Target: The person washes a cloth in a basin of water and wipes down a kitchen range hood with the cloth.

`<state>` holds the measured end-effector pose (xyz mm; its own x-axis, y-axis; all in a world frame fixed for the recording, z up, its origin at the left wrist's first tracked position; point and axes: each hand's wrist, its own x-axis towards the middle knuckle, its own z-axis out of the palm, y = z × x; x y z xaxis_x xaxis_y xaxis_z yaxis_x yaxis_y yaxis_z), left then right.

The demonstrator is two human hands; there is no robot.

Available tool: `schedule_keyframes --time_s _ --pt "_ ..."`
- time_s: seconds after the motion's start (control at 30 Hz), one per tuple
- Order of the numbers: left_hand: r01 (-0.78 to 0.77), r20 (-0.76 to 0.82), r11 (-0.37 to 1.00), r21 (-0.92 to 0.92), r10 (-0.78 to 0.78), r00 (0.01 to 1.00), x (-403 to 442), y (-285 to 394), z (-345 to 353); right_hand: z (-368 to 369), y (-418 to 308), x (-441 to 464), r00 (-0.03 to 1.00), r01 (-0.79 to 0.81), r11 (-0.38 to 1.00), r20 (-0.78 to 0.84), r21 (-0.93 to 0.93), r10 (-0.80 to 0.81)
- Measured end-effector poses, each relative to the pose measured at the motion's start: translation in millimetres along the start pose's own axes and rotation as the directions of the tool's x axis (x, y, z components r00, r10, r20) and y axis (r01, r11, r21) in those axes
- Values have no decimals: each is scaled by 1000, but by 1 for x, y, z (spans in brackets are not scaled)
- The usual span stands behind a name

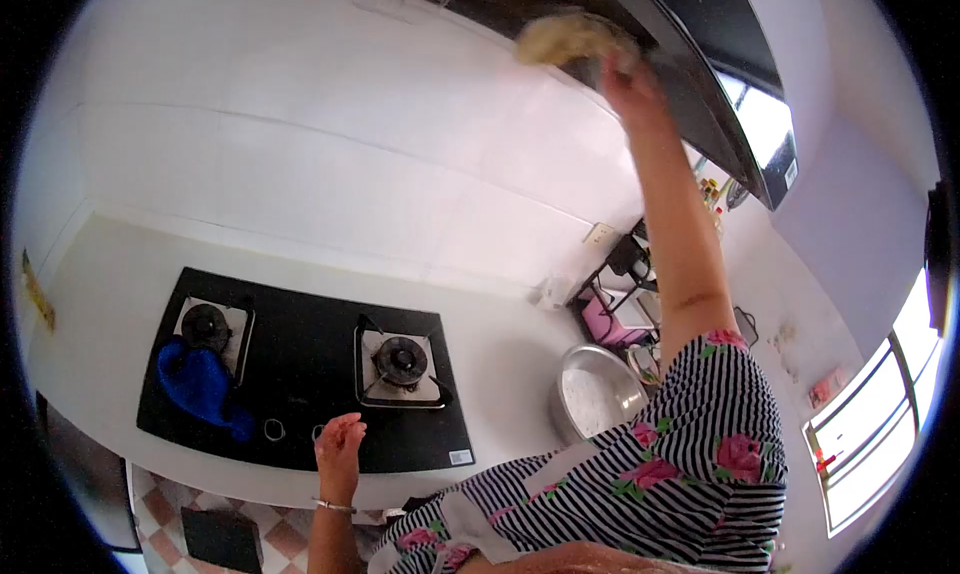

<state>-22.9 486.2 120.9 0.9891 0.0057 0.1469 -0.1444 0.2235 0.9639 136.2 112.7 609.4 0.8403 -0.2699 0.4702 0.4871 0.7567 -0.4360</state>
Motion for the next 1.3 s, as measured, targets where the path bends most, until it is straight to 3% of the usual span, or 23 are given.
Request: schedule_keyframes --time_s 0.03,0.07,0.17,0.2,0.3,0.33,0.37,0.4,0.43,0.47,0.53,0.57,0.6,0.67,0.77,0.9,1.03,1.17,1.3 --pt "10 -17 1000 7 -10 1000 -1 -6 -6 -16 -24 -9 962 -118 993 245 -21 120" --pt "19 -38 1000 12 -18 999 0 -8 -9 -17 -42 -18 949 -204 979 249 13 195" --pt "8 -96 1000 -23 -10 995 -1 0 -18 18 2 -51 972 90 982 229 -167 -50" --pt "20 -102 1000 -22 -22 995 -2 5 -18 9 -1 -18 974 -29 995 222 -91 49" --pt "29 -122 999 -32 -33 992 0 8 -18 29 58 32 993 96 973 -41 -209 -107" --pt "28 -123 999 -35 -32 992 -1 6 -16 22 70 57 991 108 951 -47 -289 -127" --pt "25 -122 999 -39 -29 992 -1 3 -13 11 78 86 984 167 889 16 -426 -177" --pt "12 -116 999 -36 -16 993 -1 2 -10 -15 80 131 938 343 637 222 -690 -265" --pt "4 -106 1000 -30 -8 994 -1 0 -9 -33 82 161 881 456 379 350 -805 -317" --pt "-7 -97 1000 -24 4 995 -1 -1 -6 -49 79 181 843 501 239 407 -832 -351" --pt "20 -86 999 -24 -22 996 -1 -1 -4 -12 71 110 965 254 698 129 -669 -228" --pt "29 -82 999 -28 -31 996 0 -2 -4 2 58 75 989 144 883 49 -446 -137" --pt "36 -80 999 -8 -37 996 2 -4 -5 7 46 48 1000 24 984 7 -178 -23" --pt "47 -84 998 32 -44 995 6 -7 -10 -5 4 19 964 -154 987 209 -54 162" --pt "33 -128 997 64 -24 991 8 -8 -22 5 2 -2 992 35 980 122 -198 -10" --pt "32 -181 999 35 -26 983 7 -1 -33 7 51 71 996 79 965 48 -252 -69" --pt "83 -240 995 47 -70 968 4 -15 -44 5 111 140 969 242 905 46 -350 -241" --pt "110 -268 993 -39 -116 956 0 -21 -46 -2 150 172 949 293 909 -25 -297 -314" --pt "74 -253 997 -14 -75 964 -4 -15 -41 -10 140 178 951 274 930 -73 -246 -299"
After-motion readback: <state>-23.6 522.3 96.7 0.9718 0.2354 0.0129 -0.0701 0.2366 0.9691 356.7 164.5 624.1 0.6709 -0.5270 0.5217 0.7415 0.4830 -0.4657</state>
